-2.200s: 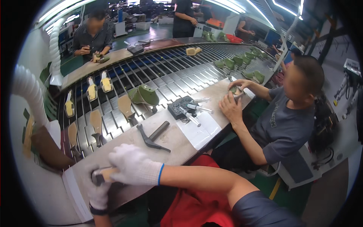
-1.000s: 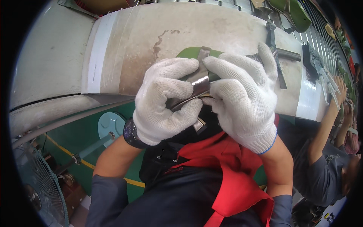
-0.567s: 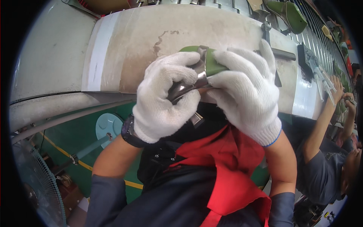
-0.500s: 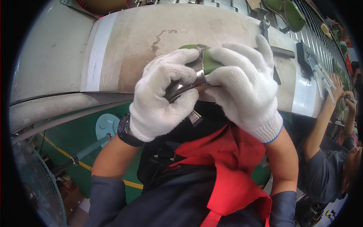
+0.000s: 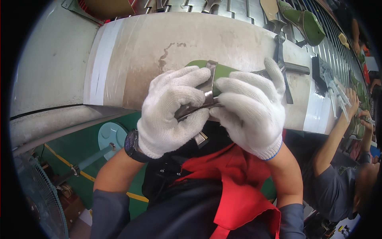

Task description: The person attaches shoe soles onto lasted shoe uppers by hand, hammers around the edges with a hammer, and places the assembled shoes onto a conveyor belt.

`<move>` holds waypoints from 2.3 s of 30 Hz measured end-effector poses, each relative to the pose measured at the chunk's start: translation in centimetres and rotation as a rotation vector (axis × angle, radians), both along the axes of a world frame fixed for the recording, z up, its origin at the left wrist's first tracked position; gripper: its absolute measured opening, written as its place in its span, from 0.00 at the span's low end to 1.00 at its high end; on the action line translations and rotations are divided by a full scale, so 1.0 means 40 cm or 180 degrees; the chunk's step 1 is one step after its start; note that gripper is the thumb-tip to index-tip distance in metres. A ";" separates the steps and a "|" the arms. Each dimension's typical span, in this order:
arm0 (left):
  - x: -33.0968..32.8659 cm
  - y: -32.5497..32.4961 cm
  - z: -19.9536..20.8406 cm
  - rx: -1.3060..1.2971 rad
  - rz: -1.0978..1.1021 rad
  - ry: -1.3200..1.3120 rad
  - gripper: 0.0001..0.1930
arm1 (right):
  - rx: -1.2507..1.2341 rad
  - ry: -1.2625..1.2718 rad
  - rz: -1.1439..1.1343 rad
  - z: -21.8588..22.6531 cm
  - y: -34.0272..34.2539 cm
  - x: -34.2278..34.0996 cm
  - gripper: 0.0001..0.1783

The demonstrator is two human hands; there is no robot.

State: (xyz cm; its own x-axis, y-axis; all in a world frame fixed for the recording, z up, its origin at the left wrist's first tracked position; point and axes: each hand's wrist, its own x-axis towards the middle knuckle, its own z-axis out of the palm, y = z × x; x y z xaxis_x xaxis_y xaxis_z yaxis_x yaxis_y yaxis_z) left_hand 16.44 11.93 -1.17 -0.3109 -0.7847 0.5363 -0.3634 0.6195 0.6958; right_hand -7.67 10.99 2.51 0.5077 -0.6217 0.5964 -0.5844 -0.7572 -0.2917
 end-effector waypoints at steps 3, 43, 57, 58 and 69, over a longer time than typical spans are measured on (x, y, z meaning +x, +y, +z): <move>0.000 -0.003 0.000 -0.0126 0.0099 -0.0060 0.18 | -0.0100 -0.0110 -0.0046 -0.011 -0.007 -0.002 0.20; -0.032 -0.016 0.004 -0.0472 0.0121 0.0074 0.17 | 0.0305 0.0684 -0.0499 0.076 -0.002 0.061 0.28; -0.087 0.078 0.006 -0.0379 0.0499 -0.0126 0.18 | 0.0420 0.0725 -0.1487 0.005 -0.073 -0.330 0.23; -0.086 0.081 0.011 -0.0191 0.0492 -0.0165 0.19 | 0.0392 0.0945 -0.1387 0.002 -0.078 -0.339 0.25; -0.142 -0.058 0.160 0.0396 -0.0359 -0.1059 0.43 | 0.1028 0.0080 -0.1779 -0.016 -0.002 -0.252 0.19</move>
State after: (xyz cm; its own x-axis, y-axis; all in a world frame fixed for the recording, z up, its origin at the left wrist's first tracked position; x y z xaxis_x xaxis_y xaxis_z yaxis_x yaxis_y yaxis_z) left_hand 10.75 9.62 5.25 -0.5403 -0.7884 0.2941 -0.5167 0.5867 0.6235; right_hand -17.75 10.92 1.88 0.0667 -0.9426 0.3272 -0.8749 -0.2129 -0.4350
